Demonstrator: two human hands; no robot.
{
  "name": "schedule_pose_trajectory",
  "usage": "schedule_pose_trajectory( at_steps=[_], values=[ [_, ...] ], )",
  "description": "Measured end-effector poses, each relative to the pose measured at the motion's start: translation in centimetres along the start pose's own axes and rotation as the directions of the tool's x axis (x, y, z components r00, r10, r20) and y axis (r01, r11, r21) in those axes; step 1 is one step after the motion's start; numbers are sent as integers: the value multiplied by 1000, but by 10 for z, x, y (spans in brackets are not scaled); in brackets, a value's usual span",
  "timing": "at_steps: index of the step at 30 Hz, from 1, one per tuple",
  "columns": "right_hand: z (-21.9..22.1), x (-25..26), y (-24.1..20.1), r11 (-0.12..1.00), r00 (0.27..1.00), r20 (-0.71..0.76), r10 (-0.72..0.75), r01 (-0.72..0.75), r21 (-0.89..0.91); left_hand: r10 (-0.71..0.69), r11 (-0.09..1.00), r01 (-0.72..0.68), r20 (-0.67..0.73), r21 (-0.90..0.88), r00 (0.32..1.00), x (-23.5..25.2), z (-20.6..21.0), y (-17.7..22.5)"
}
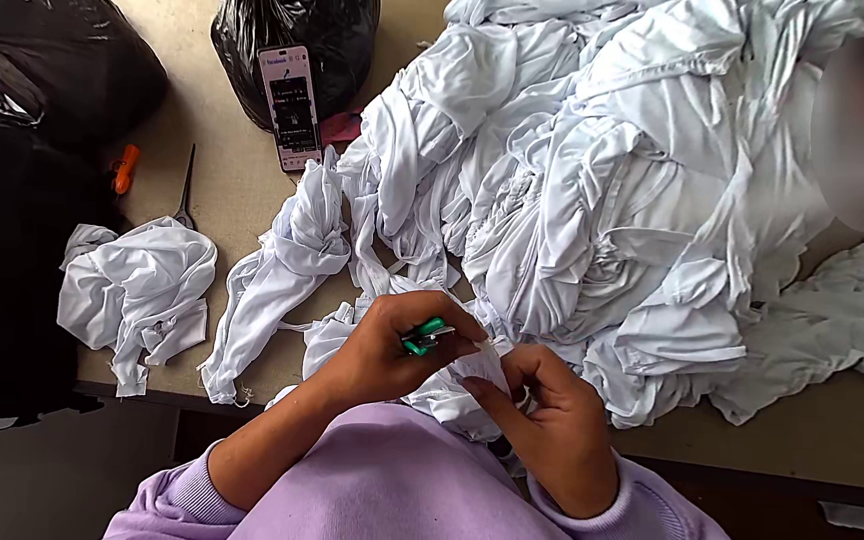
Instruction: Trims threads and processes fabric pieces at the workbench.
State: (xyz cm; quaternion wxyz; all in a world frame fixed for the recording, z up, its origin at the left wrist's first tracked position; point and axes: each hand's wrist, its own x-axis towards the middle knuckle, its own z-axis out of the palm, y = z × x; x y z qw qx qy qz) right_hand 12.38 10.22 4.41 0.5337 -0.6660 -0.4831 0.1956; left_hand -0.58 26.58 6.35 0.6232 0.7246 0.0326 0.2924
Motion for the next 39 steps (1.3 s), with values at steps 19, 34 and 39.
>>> schedule_pose_trajectory(
  at_steps=[19,34,39],
  values=[
    [4,4,-5,982,980,-84,-180,174,-74,-33,944,-15,139,329,990,-1,2,17],
    [2,5,-4,982,981,58,-186,183,46,-114,990,103,-119,-95,986,-5,1,-4],
    [2,7,-6,981,969,175,-174,155,117,-66,994,54,-138,-90,988,-4,2,0]
  ],
)
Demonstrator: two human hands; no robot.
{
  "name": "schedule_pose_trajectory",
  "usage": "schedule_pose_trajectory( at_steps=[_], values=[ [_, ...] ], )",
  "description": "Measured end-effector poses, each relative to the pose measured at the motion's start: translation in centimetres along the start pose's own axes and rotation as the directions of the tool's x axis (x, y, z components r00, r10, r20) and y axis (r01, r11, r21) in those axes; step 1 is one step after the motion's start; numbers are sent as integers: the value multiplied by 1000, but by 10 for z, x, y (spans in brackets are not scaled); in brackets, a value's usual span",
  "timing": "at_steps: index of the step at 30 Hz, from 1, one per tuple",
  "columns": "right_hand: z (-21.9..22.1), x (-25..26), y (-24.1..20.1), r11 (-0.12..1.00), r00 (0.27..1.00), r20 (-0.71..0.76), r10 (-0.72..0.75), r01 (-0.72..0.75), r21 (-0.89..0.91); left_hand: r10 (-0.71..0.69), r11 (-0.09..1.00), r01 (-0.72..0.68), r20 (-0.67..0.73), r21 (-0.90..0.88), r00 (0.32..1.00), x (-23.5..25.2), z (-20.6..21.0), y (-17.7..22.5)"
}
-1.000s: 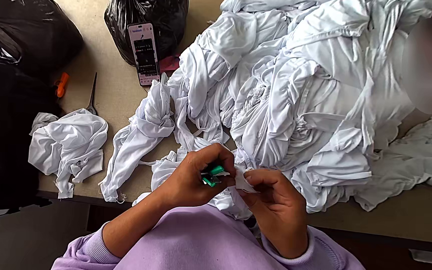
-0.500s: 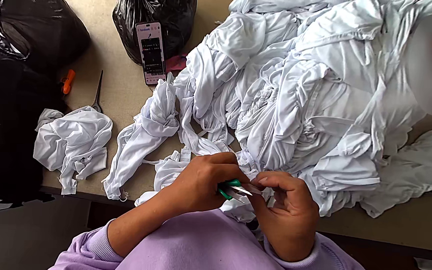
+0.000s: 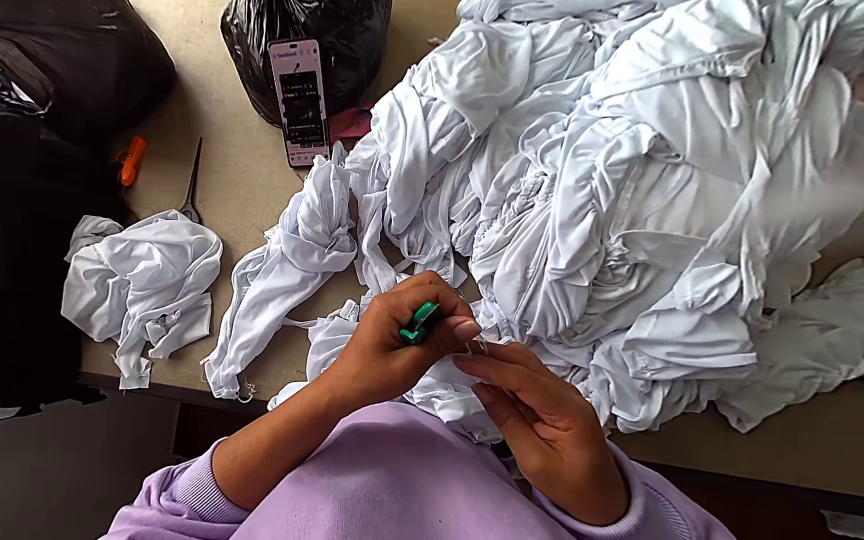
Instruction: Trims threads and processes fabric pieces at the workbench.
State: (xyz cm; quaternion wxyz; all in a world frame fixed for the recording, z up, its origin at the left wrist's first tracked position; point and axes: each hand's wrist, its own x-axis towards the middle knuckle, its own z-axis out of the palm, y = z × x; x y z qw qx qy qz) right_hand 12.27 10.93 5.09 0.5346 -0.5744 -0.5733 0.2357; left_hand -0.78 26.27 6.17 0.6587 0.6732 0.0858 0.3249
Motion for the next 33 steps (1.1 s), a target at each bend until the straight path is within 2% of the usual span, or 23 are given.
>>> schedule_pose_trajectory(
  at_steps=[5,8,13,16,18,21,25,33],
  values=[
    [-4,2,-3,988,998,5,63,-63,143,49,995,-49,1,85,999,0,-1,6],
    [-2,5,-5,979,993,-66,95,-81,188,23,986,-23,6,165,1000,-1,2,9],
    [-2,6,-7,970,984,-119,135,-107,219,-171,903,114,104,414,980,-2,-12,24],
    [-4,5,-4,974,981,-138,133,-104,202,-82,743,-62,183,666,980,-2,-24,31],
    [-6,5,-4,980,981,-146,129,-104,167,-34,625,-186,264,758,964,-2,-28,33],
    [-7,6,-4,988,984,-142,104,-87,125,-40,568,-211,283,795,958,-2,-25,35],
    [-7,6,-5,993,986,-139,90,-78,92,-196,573,-143,305,807,932,0,-24,39],
    [-3,8,-5,998,989,-143,47,-40,53,-97,555,-261,373,790,923,1,-10,25]
  ],
)
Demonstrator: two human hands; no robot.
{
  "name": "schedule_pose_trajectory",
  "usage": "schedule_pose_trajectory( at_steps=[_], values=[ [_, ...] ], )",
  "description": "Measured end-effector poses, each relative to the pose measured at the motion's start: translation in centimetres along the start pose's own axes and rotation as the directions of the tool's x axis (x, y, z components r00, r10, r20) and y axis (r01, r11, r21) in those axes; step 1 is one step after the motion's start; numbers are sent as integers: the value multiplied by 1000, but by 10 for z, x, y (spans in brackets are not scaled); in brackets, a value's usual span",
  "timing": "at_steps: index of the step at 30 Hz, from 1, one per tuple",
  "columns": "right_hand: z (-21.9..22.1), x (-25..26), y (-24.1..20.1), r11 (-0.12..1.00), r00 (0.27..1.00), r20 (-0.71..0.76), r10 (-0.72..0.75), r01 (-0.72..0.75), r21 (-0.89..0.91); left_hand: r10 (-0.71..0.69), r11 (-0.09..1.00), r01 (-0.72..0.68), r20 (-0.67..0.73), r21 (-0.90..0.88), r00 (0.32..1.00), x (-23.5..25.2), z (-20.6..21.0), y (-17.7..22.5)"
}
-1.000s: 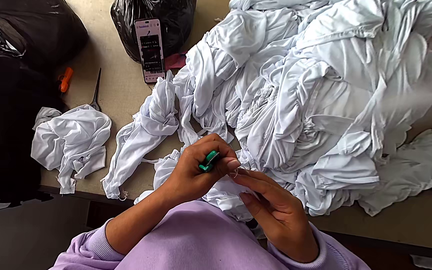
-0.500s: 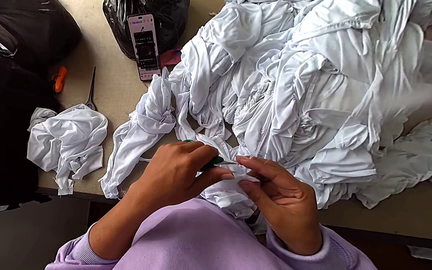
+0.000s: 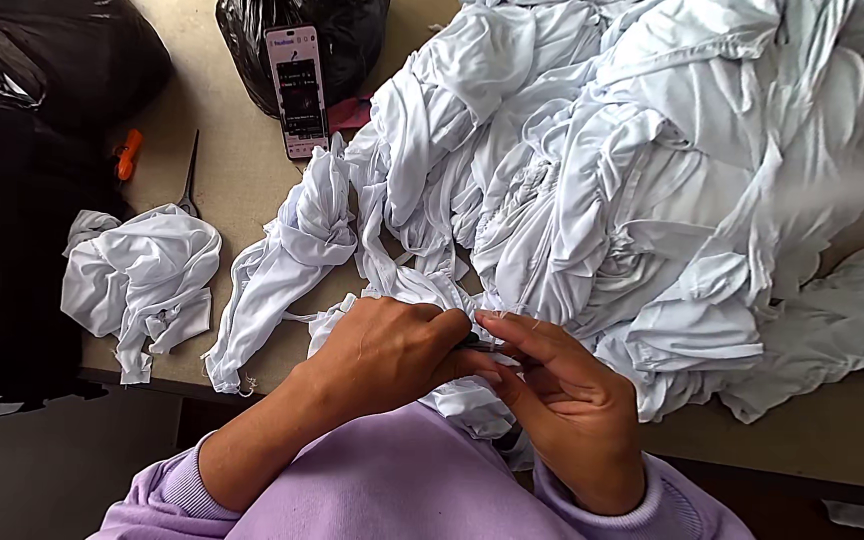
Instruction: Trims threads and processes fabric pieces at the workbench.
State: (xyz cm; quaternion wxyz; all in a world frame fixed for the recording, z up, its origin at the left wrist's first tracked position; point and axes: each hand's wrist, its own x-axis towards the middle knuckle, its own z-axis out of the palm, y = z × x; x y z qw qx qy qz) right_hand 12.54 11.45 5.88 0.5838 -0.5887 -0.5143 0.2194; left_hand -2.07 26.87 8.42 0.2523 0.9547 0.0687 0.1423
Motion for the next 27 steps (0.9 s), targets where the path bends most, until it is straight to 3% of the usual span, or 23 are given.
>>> schedule_pose_trajectory(
  at_steps=[3,8,17,24,27],
  values=[
    [1,0,0,999,999,-29,32,-32,0,15,998,-20,-89,-58,996,1,3,-3],
    [5,-3,0,977,975,-126,183,-165,137,1,922,-72,-184,-381,983,-1,11,-5],
    [3,-7,-2,978,972,-156,176,-155,138,62,967,-141,-346,-210,936,4,23,-9],
    [2,-6,-3,928,969,6,246,-237,287,87,912,-172,-235,-371,968,10,10,-6],
    [0,-5,-5,915,959,46,281,-282,289,98,909,-190,-253,-372,962,11,5,-7]
  ],
)
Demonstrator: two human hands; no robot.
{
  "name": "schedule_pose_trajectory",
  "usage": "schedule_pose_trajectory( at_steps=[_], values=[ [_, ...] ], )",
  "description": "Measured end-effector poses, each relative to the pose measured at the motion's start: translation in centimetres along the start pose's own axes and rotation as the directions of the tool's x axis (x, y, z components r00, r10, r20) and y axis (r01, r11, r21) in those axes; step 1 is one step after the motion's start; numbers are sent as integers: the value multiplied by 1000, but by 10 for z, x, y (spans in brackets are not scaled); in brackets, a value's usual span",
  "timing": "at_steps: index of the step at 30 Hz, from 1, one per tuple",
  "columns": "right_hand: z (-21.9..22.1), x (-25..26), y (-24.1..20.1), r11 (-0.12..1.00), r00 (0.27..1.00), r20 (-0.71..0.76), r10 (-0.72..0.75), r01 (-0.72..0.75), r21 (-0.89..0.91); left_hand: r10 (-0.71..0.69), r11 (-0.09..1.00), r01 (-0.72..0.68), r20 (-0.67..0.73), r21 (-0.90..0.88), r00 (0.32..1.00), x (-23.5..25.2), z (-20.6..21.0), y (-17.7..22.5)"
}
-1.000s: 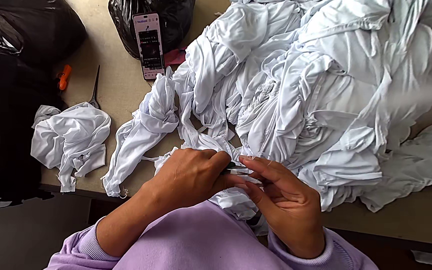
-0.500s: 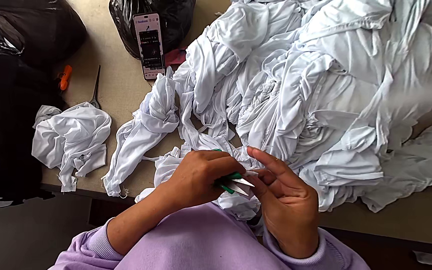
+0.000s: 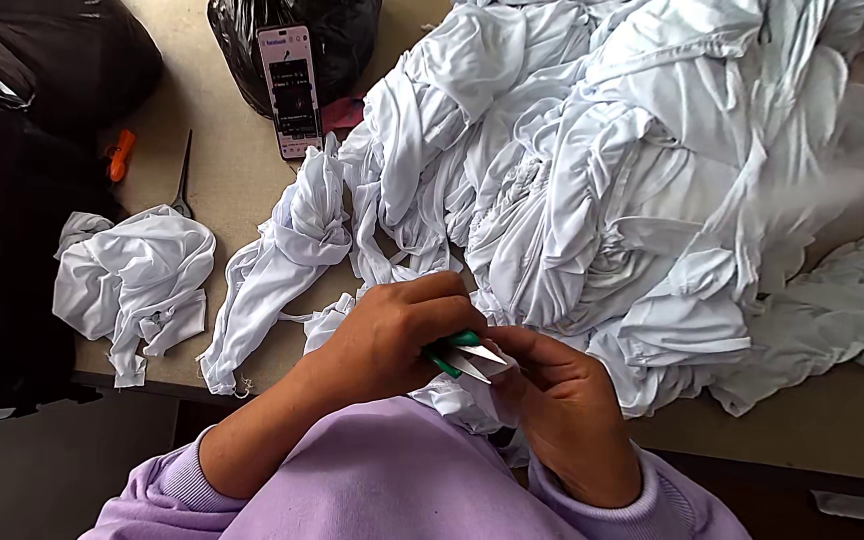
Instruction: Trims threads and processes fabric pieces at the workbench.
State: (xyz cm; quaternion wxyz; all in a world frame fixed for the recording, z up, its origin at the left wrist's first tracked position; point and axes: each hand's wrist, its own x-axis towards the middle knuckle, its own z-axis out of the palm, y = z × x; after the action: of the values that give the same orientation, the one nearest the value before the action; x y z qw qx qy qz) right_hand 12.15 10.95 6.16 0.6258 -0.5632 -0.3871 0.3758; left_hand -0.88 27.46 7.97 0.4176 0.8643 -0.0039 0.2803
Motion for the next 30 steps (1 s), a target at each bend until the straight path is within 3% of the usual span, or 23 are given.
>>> schedule_pose_trajectory(
  at_steps=[6,12,23,30],
  values=[
    [1,0,0,996,998,-27,-56,53,-70,-26,999,26,15,21,1000,0,-3,2],
    [-2,3,-3,980,998,41,-53,44,193,-23,997,27,58,-73,998,0,2,1],
    [0,2,-1,993,993,-24,-114,115,13,-20,1000,18,63,22,998,2,0,-2],
    [-3,1,-3,991,993,-20,-120,118,-69,-52,997,56,60,-58,997,3,2,-8]
  ],
)
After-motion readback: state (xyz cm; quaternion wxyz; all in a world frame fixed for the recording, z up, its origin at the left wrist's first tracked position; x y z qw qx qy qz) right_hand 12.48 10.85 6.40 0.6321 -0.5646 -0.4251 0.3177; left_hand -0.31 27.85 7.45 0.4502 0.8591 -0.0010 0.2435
